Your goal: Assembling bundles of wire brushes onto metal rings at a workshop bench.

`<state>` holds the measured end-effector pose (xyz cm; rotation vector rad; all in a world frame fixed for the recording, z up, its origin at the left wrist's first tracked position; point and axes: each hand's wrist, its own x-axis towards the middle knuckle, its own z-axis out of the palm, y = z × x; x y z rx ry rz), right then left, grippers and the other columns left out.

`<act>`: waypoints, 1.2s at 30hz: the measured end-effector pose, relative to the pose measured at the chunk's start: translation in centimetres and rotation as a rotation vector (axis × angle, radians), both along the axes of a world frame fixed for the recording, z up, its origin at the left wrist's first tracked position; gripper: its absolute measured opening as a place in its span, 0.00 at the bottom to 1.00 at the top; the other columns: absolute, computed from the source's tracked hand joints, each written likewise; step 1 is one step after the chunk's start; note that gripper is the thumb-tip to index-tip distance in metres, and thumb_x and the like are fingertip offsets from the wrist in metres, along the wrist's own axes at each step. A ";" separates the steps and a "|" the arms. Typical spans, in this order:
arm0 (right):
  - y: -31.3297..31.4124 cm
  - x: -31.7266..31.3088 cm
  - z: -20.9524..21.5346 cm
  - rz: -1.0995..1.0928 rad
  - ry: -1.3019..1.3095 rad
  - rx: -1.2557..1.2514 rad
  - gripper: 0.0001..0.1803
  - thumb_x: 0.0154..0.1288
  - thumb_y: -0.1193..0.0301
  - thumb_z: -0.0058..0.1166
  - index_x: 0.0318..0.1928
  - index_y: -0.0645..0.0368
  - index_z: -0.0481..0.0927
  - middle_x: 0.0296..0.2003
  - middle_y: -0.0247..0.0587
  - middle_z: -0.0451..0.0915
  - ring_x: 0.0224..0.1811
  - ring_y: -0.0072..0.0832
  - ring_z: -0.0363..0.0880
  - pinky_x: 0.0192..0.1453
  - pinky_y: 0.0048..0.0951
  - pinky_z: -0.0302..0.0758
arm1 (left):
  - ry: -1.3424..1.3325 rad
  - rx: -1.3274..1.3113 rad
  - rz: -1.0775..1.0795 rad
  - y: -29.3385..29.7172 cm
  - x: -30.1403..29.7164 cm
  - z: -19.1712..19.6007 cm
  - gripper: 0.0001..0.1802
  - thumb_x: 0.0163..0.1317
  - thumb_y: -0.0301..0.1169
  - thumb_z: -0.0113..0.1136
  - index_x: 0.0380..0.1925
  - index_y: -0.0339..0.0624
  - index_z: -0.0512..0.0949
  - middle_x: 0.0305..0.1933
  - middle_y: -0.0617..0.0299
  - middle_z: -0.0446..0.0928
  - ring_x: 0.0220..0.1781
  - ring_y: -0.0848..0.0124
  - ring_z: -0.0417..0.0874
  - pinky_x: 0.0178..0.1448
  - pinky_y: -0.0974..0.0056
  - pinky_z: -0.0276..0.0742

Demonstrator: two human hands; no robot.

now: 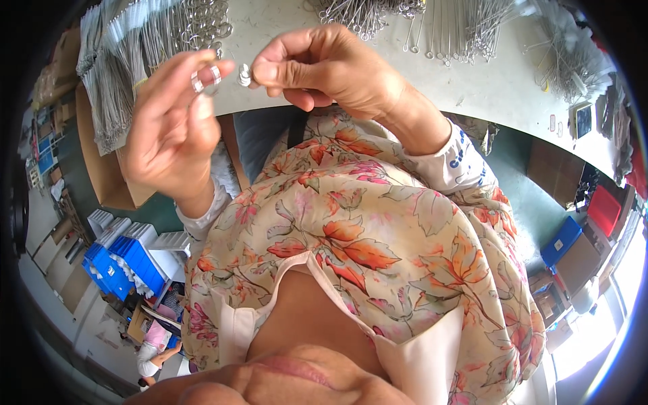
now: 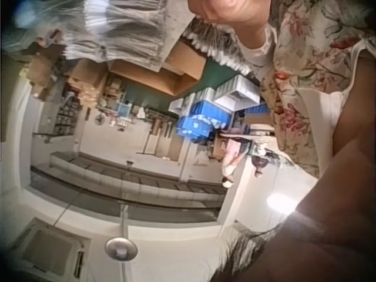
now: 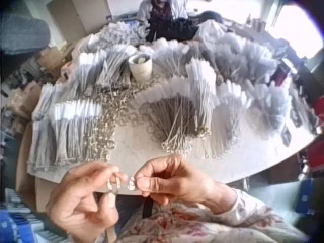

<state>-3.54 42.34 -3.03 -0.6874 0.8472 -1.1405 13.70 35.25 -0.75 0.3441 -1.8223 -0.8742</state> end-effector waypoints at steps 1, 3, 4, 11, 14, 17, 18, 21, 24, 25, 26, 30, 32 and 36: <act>0.1 -0.1 0.5 0.007 -0.003 0.000 0.09 0.63 0.66 0.57 0.36 0.60 0.81 0.22 0.30 0.76 0.17 0.11 0.68 0.17 0.11 0.58 | -0.033 -0.029 0.016 -0.3 -0.2 -0.6 0.16 0.47 0.13 0.60 0.39 0.27 0.78 0.39 0.47 0.79 0.34 0.66 0.83 0.39 0.68 0.80; 0.1 -0.3 1.6 -0.034 0.147 -0.107 0.09 0.64 0.67 0.55 0.36 0.60 0.81 0.23 0.30 0.76 0.18 0.11 0.69 0.18 0.11 0.59 | -0.044 -0.028 0.032 -0.5 -0.3 -1.2 0.15 0.46 0.14 0.62 0.38 0.29 0.79 0.39 0.50 0.80 0.33 0.69 0.83 0.37 0.71 0.78; 0.0 0.0 2.6 -0.086 0.228 -0.099 0.09 0.63 0.68 0.55 0.37 0.62 0.79 0.23 0.30 0.75 0.18 0.12 0.67 0.20 0.15 0.60 | -0.047 -0.058 0.056 -0.7 -0.2 -1.4 0.15 0.46 0.14 0.62 0.38 0.30 0.79 0.38 0.51 0.80 0.33 0.69 0.83 0.37 0.71 0.78; 0.0 0.7 1.9 -0.113 0.035 -0.049 0.10 0.66 0.71 0.51 0.41 0.65 0.78 0.23 0.31 0.77 0.19 0.11 0.70 0.21 0.14 0.66 | -0.004 -0.106 0.079 -0.6 -1.0 -1.7 0.16 0.44 0.15 0.63 0.38 0.31 0.80 0.37 0.51 0.81 0.33 0.69 0.83 0.35 0.72 0.78; -0.2 0.4 1.7 -0.074 0.095 -0.099 0.09 0.66 0.70 0.52 0.40 0.64 0.78 0.23 0.31 0.77 0.20 0.11 0.70 0.21 0.14 0.66 | 0.002 -0.133 0.081 -0.8 -1.0 -1.8 0.16 0.44 0.14 0.62 0.37 0.30 0.80 0.36 0.51 0.81 0.33 0.69 0.83 0.36 0.72 0.78; -0.5 0.2 2.1 -0.044 0.106 -0.067 0.09 0.65 0.70 0.53 0.40 0.64 0.79 0.24 0.30 0.78 0.20 0.11 0.71 0.21 0.14 0.67 | 0.009 -0.124 0.080 -0.8 -0.9 -1.7 0.15 0.44 0.14 0.62 0.37 0.29 0.80 0.36 0.51 0.81 0.33 0.68 0.83 0.37 0.72 0.79; -0.5 0.2 2.3 -0.045 0.105 -0.065 0.09 0.65 0.70 0.53 0.40 0.64 0.79 0.24 0.30 0.78 0.20 0.11 0.71 0.21 0.14 0.67 | 0.008 -0.123 0.080 -0.9 -0.8 -1.6 0.15 0.44 0.14 0.62 0.37 0.29 0.80 0.36 0.51 0.81 0.33 0.68 0.83 0.37 0.72 0.79; -0.5 0.1 2.4 -0.045 0.071 -0.115 0.09 0.64 0.70 0.54 0.40 0.63 0.79 0.24 0.30 0.78 0.20 0.11 0.71 0.22 0.14 0.67 | -0.038 -0.065 0.058 -0.8 -0.6 -1.1 0.15 0.44 0.14 0.62 0.37 0.28 0.80 0.36 0.50 0.80 0.34 0.68 0.83 0.38 0.71 0.79; -0.4 0.4 1.8 -0.086 0.152 -0.208 0.09 0.64 0.71 0.54 0.40 0.64 0.80 0.25 0.32 0.78 0.20 0.13 0.71 0.22 0.15 0.67 | 0.005 0.048 -0.033 -0.7 -0.6 -0.9 0.16 0.44 0.14 0.62 0.38 0.29 0.80 0.36 0.50 0.80 0.35 0.67 0.83 0.39 0.70 0.79; -0.5 0.3 1.5 -0.045 0.026 -0.172 0.09 0.63 0.71 0.55 0.39 0.64 0.80 0.25 0.33 0.78 0.20 0.13 0.71 0.22 0.15 0.67 | -0.015 -0.128 0.015 -0.8 -0.6 -0.9 0.16 0.44 0.15 0.62 0.38 0.29 0.80 0.36 0.50 0.80 0.35 0.67 0.83 0.39 0.69 0.79; -0.6 0.3 1.3 -0.002 -0.102 -0.136 0.09 0.63 0.72 0.55 0.39 0.65 0.80 0.25 0.34 0.78 0.19 0.14 0.70 0.22 0.15 0.67 | -0.037 -0.306 0.065 -0.8 -0.6 -0.8 0.16 0.44 0.15 0.62 0.38 0.30 0.80 0.37 0.50 0.80 0.36 0.66 0.83 0.39 0.69 0.79; -0.4 0.2 1.0 0.022 -0.172 -0.084 0.09 0.63 0.72 0.56 0.39 0.66 0.80 0.25 0.35 0.78 0.19 0.14 0.70 0.21 0.16 0.65 | 0.007 -0.224 0.138 -0.5 -0.7 -2.1 0.17 0.44 0.15 0.62 0.39 0.33 0.80 0.36 0.53 0.81 0.34 0.67 0.83 0.38 0.68 0.79; -0.2 0.3 1.0 -0.013 -0.069 -0.086 0.08 0.63 0.72 0.55 0.38 0.66 0.80 0.25 0.34 0.78 0.18 0.14 0.69 0.21 0.15 0.65 | -0.012 -0.288 0.120 -0.5 -0.7 -1.8 0.17 0.44 0.15 0.63 0.39 0.33 0.81 0.36 0.53 0.81 0.34 0.67 0.83 0.37 0.68 0.79; -0.8 0.1 1.9 0.066 -0.026 -0.016 0.08 0.64 0.72 0.54 0.37 0.66 0.80 0.25 0.34 0.77 0.18 0.15 0.69 0.20 0.16 0.64 | -0.193 -0.356 0.044 -0.9 0.4 0.3 0.15 0.47 0.14 0.60 0.39 0.28 0.79 0.38 0.47 0.80 0.37 0.63 0.83 0.40 0.67 0.80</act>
